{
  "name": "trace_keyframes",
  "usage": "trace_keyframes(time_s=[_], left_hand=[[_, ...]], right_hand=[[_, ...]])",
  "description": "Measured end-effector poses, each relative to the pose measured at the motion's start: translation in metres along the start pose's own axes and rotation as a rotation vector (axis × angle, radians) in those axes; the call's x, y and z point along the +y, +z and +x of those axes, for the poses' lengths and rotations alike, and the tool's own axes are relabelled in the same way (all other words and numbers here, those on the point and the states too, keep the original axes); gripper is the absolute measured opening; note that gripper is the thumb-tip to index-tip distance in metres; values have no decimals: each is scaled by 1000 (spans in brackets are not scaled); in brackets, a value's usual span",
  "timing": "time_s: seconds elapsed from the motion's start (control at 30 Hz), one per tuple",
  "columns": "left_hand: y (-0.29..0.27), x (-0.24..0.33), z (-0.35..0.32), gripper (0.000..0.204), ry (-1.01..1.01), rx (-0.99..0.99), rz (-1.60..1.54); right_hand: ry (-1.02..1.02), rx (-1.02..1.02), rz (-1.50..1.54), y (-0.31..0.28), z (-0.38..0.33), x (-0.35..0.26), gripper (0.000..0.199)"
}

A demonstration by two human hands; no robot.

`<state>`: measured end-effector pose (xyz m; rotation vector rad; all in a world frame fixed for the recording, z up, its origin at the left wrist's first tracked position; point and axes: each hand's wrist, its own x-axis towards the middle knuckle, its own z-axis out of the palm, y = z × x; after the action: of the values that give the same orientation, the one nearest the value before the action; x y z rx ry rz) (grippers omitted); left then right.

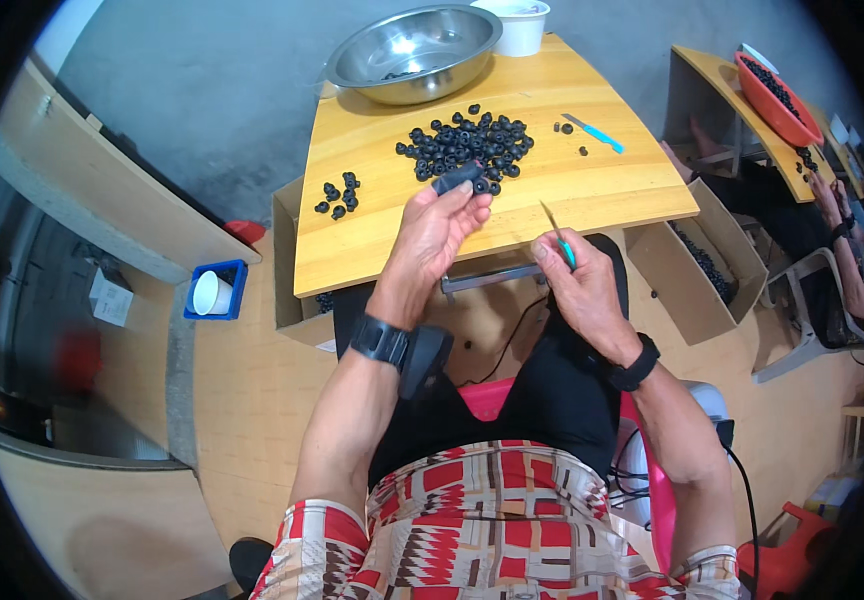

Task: Using a small knife to trim excess material from black rubber or plastic components.

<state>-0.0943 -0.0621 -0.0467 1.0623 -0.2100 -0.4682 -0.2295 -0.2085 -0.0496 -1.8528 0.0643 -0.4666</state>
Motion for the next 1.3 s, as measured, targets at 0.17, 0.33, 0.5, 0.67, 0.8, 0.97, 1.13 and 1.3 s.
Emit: trace_keyframes(time_s=[0.17, 0.33, 0.5, 0.67, 0.8, 0.97, 1.13, 1.3], left_hand=[[11, -14, -33, 23, -133, -149, -475], [15, -27, -50, 27, -122, -327, -564], [15, -32, -57, 29, -194, -316, -557], [13, -35, -60, 30, -204, -387, -590], [16, -34, -62, 32, -233, -375, -615], [16, -35, -63, 29, -237, -348, -572], [14, -31, -64, 27, -183, -359, -506], [12, -26, -67, 28, -162, -335, -431]], right_hand=[[-292, 73, -472, -3, 1, 0, 10], [-477, 50, -593, -7, 3, -3, 14], [-543, 30, -660, -7, 2, -4, 17], [-542, 39, -680, -7, 1, -5, 18], [-534, 32, -689, -8, 1, -5, 18], [-517, 21, -708, -9, 1, -5, 17], [-509, -32, -694, -8, 0, -12, 16], [-468, -68, -688, -9, 2, -4, 11]])
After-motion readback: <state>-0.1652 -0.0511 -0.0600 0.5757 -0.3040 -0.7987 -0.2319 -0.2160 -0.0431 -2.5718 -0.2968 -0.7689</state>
